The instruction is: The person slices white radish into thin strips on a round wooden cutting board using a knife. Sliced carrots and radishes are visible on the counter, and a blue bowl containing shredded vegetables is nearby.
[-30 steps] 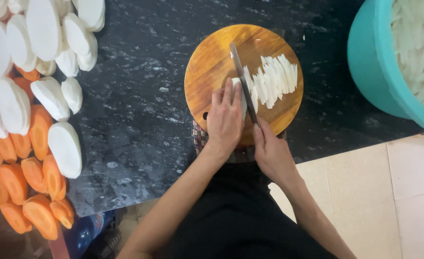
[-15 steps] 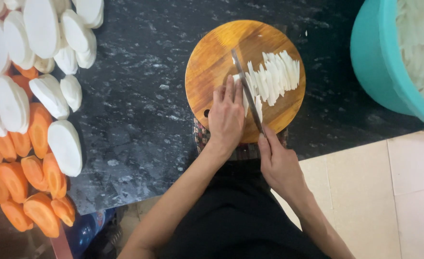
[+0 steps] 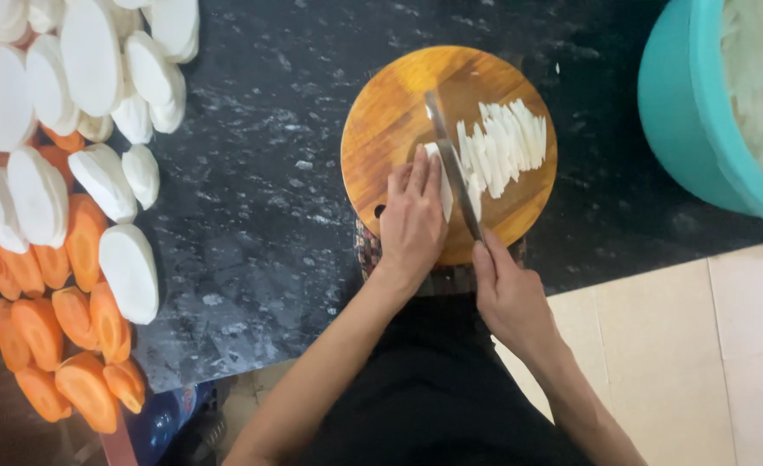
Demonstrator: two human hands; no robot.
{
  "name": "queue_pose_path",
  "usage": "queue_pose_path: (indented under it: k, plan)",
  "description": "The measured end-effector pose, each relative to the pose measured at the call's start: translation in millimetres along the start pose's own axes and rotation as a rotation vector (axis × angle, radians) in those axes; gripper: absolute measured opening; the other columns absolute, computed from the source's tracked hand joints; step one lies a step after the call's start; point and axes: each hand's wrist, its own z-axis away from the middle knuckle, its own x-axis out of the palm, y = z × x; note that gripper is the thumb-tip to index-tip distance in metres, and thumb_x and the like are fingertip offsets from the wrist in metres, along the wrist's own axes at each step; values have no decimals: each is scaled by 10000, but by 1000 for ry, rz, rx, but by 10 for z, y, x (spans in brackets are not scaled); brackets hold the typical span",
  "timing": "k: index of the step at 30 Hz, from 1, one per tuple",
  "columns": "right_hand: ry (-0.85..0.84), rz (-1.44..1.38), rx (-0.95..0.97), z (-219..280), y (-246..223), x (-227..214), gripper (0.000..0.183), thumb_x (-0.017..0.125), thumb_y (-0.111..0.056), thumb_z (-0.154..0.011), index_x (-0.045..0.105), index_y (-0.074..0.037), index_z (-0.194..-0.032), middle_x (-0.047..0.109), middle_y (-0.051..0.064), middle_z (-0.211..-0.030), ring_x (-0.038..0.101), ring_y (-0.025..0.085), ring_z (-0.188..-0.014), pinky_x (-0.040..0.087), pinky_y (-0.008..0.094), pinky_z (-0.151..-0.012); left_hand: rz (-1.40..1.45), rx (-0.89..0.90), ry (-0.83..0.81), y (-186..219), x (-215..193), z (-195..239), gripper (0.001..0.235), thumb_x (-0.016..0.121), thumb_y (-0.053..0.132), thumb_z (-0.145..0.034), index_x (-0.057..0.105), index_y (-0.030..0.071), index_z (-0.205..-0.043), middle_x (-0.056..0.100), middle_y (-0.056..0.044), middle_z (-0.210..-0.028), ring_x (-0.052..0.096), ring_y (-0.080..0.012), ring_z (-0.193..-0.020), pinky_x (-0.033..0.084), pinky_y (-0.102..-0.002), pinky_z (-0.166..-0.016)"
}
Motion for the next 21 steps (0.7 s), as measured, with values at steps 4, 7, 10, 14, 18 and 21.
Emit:
queue_pose_path:
  k: [4,7,10,14,18,21]
  plan:
    - [9,-23,-23,26,42,15,538,343,-467,-1029,488,-256,-1502,698,362,-1017,630,550,-1042,479,610,-974,34,9,-18,2,-51,-16,622,492,57,-830,534,-31,-1444,492,-225,-1518,475,-339,-1272,489,-312,-1070]
    - [3,-8,-10,86,-13,-23,528,345,-471,-1025,506,-263,-1482,708,345,-1012,643,540,-1022,493,601,-962,32,4,-26,21,-31,-5,619,475,30,-841,521,-41,-1454,477,-244,-1526,470,-351,-1274,496,-322,-1063]
    - [-11,7,-18,78,-17,-30,548,341,-465,-1027,497,-226,-1496,705,360,-1013,637,557,-1018,480,621,-947,29,-6,-35,-7,26,-2,636,483,40,-839,506,-40,-1470,475,-246,-1530,466,-362,-1297,492,-326,-1075]
    - [-35,72,12,92,-5,-14,540,371,-471,-1024,488,-258,-1506,724,335,-978,660,525,-1003,494,593,-952,84,-19,-37,26,-101,-22,643,484,41,-826,504,-44,-1464,455,-231,-1552,465,-352,-1287,469,-333,-1102]
    - [-77,-17,-39,-211,108,125,578,329,-489,-1032,485,-193,-1503,694,358,-1069,623,551,-1079,465,614,-988,116,-29,-25,-15,-29,0,656,500,64,-819,506,-31,-1467,466,-212,-1545,463,-330,-1293,458,-314,-1116]
    - [-31,-46,-65,-169,29,29,569,331,-469,-1042,494,-160,-1492,676,385,-1083,605,569,-1091,451,626,-993,117,-10,-1,-53,40,11,626,499,67,-846,508,-26,-1465,466,-201,-1549,468,-335,-1301,446,-323,-1135]
